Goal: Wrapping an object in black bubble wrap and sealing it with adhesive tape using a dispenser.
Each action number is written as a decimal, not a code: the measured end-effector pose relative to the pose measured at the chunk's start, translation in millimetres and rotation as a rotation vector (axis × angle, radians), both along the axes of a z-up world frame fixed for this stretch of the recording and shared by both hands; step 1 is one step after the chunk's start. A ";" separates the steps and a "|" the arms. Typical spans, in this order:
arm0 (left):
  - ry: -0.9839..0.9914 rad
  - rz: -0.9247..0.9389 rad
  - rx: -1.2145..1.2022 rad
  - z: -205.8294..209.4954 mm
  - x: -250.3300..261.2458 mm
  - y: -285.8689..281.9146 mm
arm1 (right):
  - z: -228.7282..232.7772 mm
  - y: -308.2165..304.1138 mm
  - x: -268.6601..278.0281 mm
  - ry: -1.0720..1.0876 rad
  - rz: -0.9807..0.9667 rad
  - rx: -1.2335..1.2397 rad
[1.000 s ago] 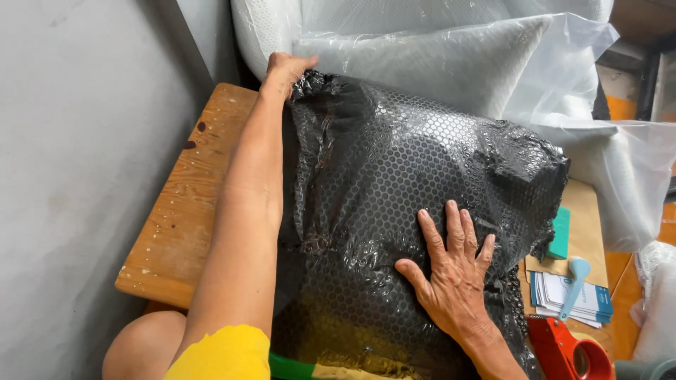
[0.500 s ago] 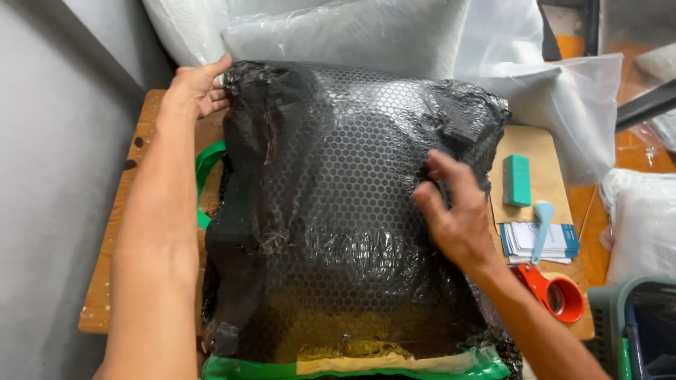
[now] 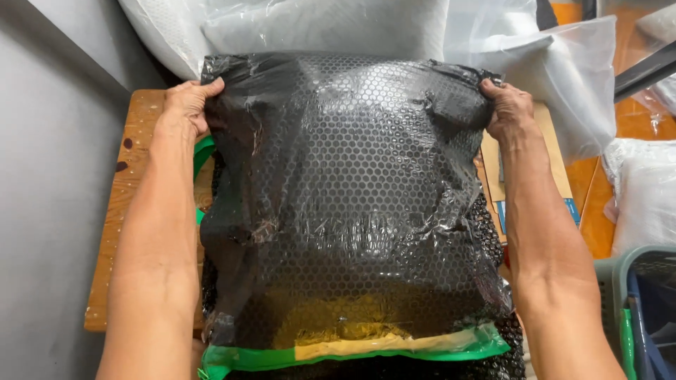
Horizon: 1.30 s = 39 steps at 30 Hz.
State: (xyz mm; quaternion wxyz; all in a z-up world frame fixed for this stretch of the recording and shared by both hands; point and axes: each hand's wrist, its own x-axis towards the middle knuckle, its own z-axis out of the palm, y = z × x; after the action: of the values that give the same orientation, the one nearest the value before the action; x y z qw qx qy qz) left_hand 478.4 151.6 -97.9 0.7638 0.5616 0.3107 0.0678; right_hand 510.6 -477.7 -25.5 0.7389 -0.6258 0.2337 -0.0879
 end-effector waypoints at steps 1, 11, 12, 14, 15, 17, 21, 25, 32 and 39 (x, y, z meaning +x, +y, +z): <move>-0.035 0.026 0.036 -1.0 0.1 -1.4 | -18.1 -6.5 12.2 -0.079 -0.063 -0.003; 0.012 -0.234 -0.130 66.7 -87.3 -21.9 | 8.3 -5.1 -15.8 0.032 0.000 0.231; 0.021 -0.231 -0.131 66.7 -98.6 -25.0 | 17.0 -1.9 -26.6 0.042 0.001 0.231; -0.067 -0.376 -0.123 65.6 -120.4 -31.3 | 34.4 3.8 -50.2 -0.010 0.241 0.229; -0.058 -0.379 -0.127 62.9 -130.4 -33.1 | 34.3 1.7 -55.4 -0.001 0.237 0.228; -0.067 -0.374 -0.023 61.4 -150.5 -35.2 | 38.1 0.0 -61.0 0.017 0.289 0.217; -0.194 -0.262 -0.129 61.7 -179.0 -38.3 | 6.3 -15.3 -67.6 -0.009 -0.018 0.082; -0.002 -0.415 -0.084 61.5 -220.9 -42.7 | 9.4 -20.5 -109.6 0.096 0.393 0.182; 0.017 -0.270 0.036 77.8 -284.9 -80.7 | -19.9 -29.4 -169.5 0.168 0.431 -0.121; -0.319 -0.145 0.785 106.4 -319.9 -100.8 | 47.3 18.0 -228.9 -0.303 0.259 -1.083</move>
State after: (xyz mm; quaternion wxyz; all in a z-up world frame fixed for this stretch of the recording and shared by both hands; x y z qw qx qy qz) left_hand 158.5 50.8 8.5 0.5334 0.8126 0.0990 0.2131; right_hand 281.8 -459.7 21.8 0.3430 -0.9188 -0.0315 -0.1927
